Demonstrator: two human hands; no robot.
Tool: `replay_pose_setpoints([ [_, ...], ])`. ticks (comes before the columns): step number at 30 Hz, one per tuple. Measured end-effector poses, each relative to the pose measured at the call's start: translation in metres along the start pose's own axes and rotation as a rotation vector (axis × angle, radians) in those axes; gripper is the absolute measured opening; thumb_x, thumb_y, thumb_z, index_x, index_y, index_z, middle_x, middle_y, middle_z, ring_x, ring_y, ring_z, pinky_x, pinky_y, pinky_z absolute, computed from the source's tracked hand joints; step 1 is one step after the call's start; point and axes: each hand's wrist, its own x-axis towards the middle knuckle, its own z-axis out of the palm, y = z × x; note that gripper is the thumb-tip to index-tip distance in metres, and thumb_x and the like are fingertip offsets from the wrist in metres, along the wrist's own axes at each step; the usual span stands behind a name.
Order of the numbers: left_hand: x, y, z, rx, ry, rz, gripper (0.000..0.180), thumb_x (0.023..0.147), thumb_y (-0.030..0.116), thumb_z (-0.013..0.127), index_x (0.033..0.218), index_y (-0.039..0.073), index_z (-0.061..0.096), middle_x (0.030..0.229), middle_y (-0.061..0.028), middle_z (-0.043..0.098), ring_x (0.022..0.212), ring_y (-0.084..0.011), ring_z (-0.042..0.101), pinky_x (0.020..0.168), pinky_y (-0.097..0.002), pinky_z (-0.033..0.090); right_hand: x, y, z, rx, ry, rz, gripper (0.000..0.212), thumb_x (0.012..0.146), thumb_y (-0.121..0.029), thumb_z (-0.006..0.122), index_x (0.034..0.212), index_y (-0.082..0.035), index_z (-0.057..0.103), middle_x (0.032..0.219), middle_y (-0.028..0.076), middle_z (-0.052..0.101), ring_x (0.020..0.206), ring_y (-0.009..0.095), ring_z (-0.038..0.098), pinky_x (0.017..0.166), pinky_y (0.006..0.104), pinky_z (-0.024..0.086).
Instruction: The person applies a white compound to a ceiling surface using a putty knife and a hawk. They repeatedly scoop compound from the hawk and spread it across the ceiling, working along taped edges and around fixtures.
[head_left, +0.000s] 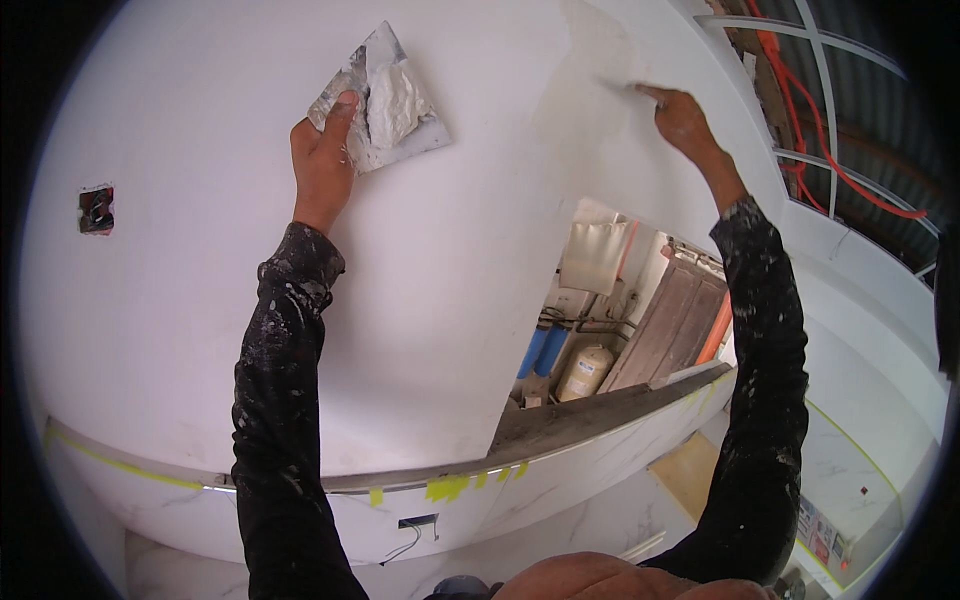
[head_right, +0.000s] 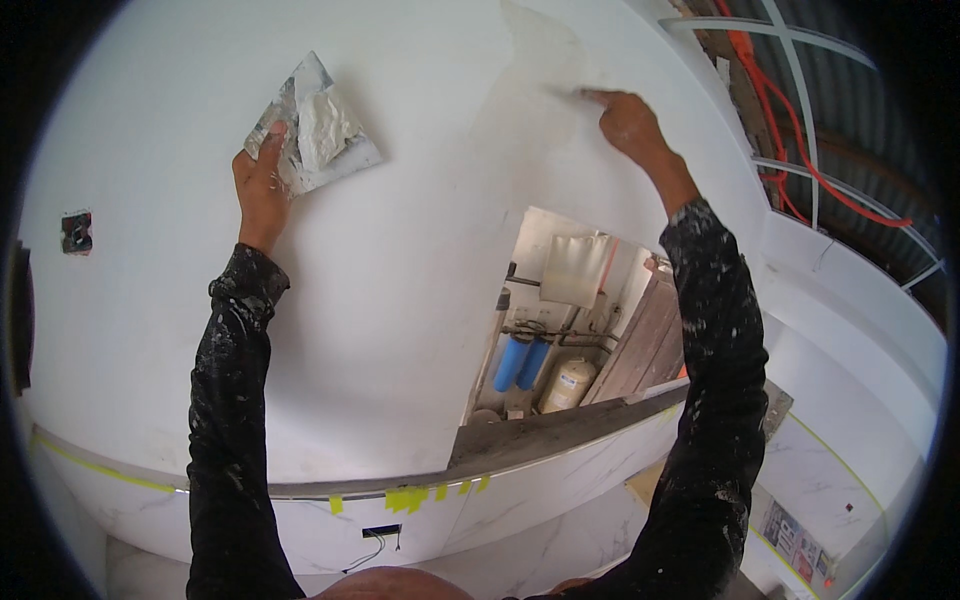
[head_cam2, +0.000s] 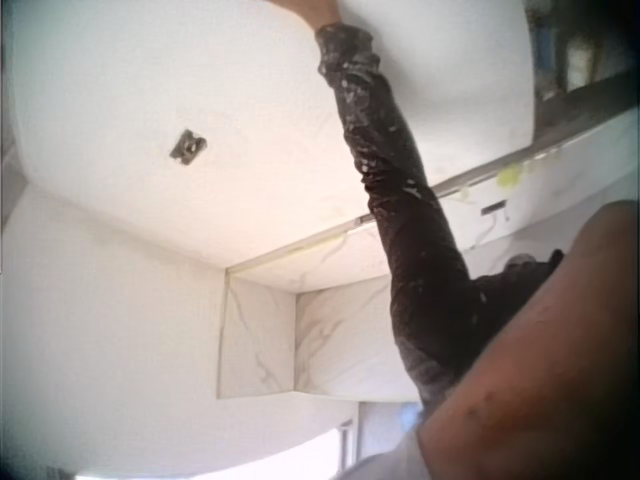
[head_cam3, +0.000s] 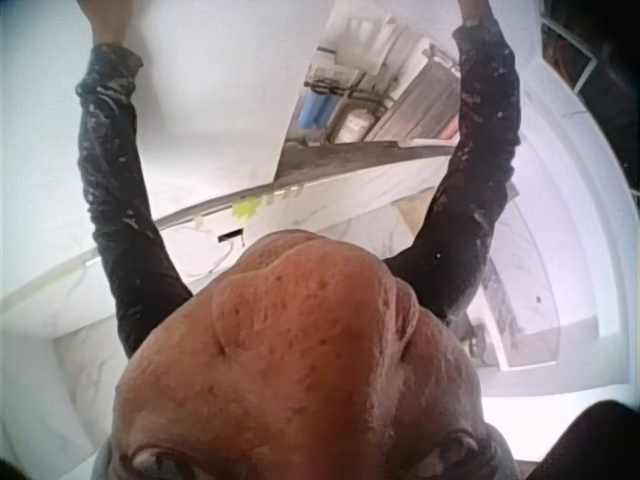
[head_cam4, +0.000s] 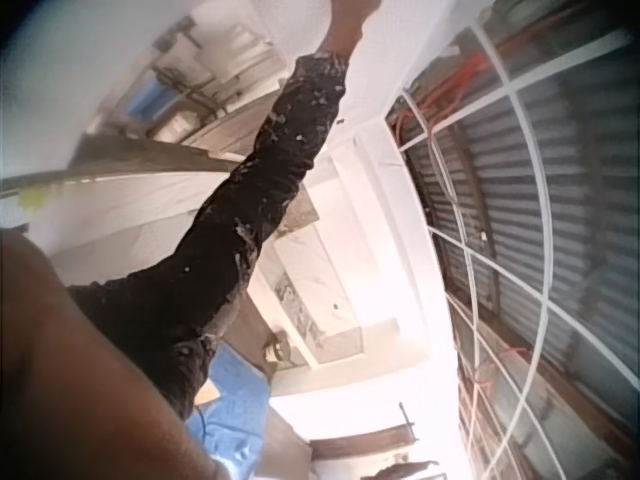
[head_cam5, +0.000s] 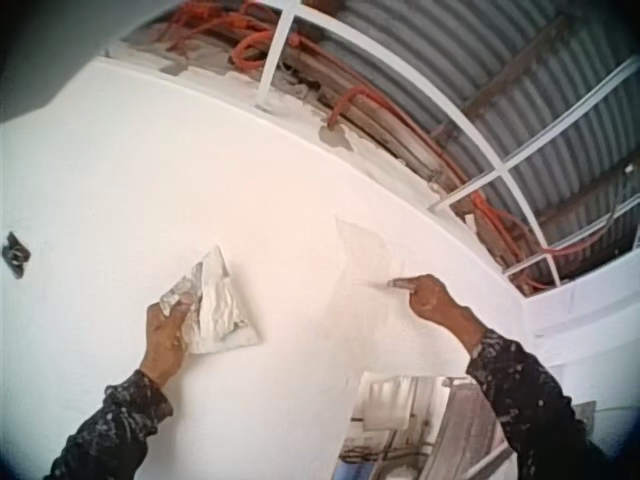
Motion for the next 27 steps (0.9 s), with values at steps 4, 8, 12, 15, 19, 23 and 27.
replay_pose_setpoints([
  [4,0.002,-0.009,0.006,0.064,0.065,0.291,0.029,0.094,0.022,0.055,0.078,-0.001,0.063,0.056,0.0015,0.032,0.052,-0.0091,0.028,0.045,-0.0274,0.026,0.081,0.036,-0.012,-0.103,0.364,-0.307,0.053,0.077,-0.003,0.041,0.126,-0.014,0.056,0.114,0.020,0.061,0.106,0.036,0.057,0.095,0.0379,0.044],
  [8,-0.011,-0.010,0.013,0.174,0.030,0.304,0.020,0.095,0.017,0.053,0.091,0.003,0.066,0.056,-0.0005,0.031,0.052,-0.0104,0.029,0.046,-0.0278,0.027,0.132,0.011,0.013,-0.008,0.373,-0.279,0.044,0.080,-0.012,0.045,0.122,-0.012,0.058,0.114,0.020,0.060,0.105,0.034,0.057,0.090,0.0394,0.046],
  [12,-0.001,-0.009,0.000,0.221,0.001,0.353,0.019,0.095,0.016,0.052,0.096,0.004,0.067,0.056,-0.0005,0.030,0.051,-0.0105,0.029,0.046,-0.0275,0.027,0.015,-0.110,0.013,-0.034,0.103,0.140,0.039,0.081,-0.024,0.053,0.117,-0.010,0.057,0.100,0.021,0.062,0.096,0.036,0.059,0.084,0.0431,0.047],
  [15,0.005,-0.025,-0.005,0.311,0.074,0.497,0.018,0.095,0.014,0.052,0.102,0.007,0.067,0.058,0.0002,0.031,0.052,-0.0109,0.029,0.046,-0.0271,0.027,-0.091,-0.118,0.071,-0.176,-0.070,0.014,0.063,0.077,-0.022,0.060,0.136,-0.013,0.042,0.104,0.014,0.049,0.101,0.030,0.053,0.081,0.0423,0.050],
  [19,-0.008,-0.027,0.003,0.084,-0.062,0.187,0.031,0.091,0.004,0.053,0.118,0.015,0.063,0.064,-0.0008,0.036,0.057,-0.0137,0.034,0.049,-0.0278,0.029,-0.134,-0.050,0.051,-0.073,-0.082,-0.041,0.051,0.080,-0.011,0.053,0.130,-0.013,0.049,0.109,0.014,0.056,0.099,0.031,0.057,0.082,0.0429,0.050],
  [23,0.002,-0.032,-0.010,0.453,-0.008,0.538,0.047,0.085,-0.005,0.054,0.125,0.019,0.059,0.068,-0.0025,0.042,0.062,-0.0178,0.040,0.053,-0.0301,0.032,-0.036,-0.037,0.002,-0.067,0.153,0.031,0.046,0.084,-0.013,0.045,0.129,-0.018,0.053,0.107,0.012,0.059,0.097,0.032,0.059,0.083,0.0418,0.049],
  [27,0.001,-0.040,-0.010,0.604,0.041,0.631,0.050,0.081,-0.009,0.055,0.124,0.016,0.059,0.068,-0.0043,0.047,0.062,-0.0200,0.042,0.055,-0.0323,0.035,0.091,-0.016,-0.015,-0.086,0.426,-0.215,0.045,0.082,-0.003,0.039,0.124,-0.005,0.055,0.103,0.027,0.061,0.094,0.039,0.057,0.084,0.0460,0.046],
])
